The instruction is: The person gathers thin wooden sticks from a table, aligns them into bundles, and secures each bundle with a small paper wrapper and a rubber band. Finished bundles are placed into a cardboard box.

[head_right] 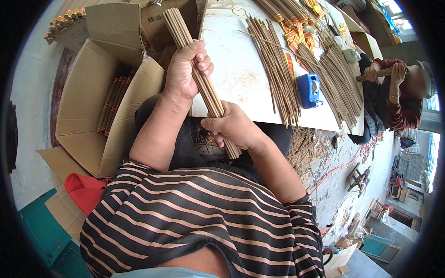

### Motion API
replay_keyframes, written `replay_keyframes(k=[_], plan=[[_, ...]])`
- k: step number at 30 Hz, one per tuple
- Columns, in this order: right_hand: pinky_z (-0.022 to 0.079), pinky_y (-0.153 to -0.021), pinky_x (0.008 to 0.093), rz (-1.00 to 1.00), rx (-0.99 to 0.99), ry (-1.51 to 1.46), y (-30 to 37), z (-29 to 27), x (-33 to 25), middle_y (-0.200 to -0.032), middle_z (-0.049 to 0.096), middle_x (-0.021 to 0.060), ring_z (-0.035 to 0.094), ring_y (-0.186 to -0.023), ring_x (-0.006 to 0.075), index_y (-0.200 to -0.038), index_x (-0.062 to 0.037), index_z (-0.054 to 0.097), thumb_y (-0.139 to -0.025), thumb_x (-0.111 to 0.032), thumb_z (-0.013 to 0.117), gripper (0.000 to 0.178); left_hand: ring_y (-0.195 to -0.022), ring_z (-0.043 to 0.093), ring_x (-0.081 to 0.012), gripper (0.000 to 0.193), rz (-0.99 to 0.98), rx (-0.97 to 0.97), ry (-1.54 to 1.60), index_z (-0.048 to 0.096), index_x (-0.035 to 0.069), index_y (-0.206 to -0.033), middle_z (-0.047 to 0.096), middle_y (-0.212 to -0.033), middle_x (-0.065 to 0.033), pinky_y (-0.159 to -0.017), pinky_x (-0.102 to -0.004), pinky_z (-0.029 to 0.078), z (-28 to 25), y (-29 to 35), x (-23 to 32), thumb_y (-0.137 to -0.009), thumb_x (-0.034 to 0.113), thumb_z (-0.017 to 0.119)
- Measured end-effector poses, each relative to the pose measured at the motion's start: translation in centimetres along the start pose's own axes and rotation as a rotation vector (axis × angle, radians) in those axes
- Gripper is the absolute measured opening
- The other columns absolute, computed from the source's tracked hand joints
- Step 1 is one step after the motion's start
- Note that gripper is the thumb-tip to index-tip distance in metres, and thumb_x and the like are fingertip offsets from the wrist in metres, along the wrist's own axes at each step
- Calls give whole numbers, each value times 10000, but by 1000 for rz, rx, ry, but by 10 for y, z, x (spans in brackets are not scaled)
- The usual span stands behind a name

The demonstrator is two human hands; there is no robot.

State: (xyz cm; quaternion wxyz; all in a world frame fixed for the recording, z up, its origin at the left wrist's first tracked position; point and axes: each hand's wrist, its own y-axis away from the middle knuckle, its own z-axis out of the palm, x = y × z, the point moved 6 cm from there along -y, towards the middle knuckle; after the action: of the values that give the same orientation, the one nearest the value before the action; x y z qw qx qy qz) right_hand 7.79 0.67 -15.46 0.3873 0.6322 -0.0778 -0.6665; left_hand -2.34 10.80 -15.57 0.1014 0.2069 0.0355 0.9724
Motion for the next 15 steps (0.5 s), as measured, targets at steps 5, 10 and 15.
replay_keyframes(k=[5, 10, 15], plan=[[380, -368, 241, -82, 222, 317, -6, -12, 1, -562, 495, 31, 473, -411, 107, -829, -2, 440, -794, -78, 601, 181, -468, 454, -89, 183, -34, 79, -160, 494, 116, -722, 468, -564, 20, -452, -238, 386, -1, 10, -23, -830, 163, 634], [460, -495, 277, -185, 216, 365, -10, -20, -8, -633, 544, 86, 552, -543, 154, -918, 40, 464, -782, -180, 668, 329, -452, 448, -98, 227, -52, 67, -143, 489, 112, -678, 450, -538, 19, -439, -247, 380, 3, 12, -27, -826, 175, 649], [479, -671, 339, -467, 524, 747, 7, -22, -31, -788, 575, 151, 581, -736, 243, -940, 45, 534, -759, -284, 711, 415, -446, 455, -109, 223, 75, 168, -208, 494, 103, -683, 458, -539, 10, -428, -268, 389, -3, 7, -9, -820, 157, 662]])
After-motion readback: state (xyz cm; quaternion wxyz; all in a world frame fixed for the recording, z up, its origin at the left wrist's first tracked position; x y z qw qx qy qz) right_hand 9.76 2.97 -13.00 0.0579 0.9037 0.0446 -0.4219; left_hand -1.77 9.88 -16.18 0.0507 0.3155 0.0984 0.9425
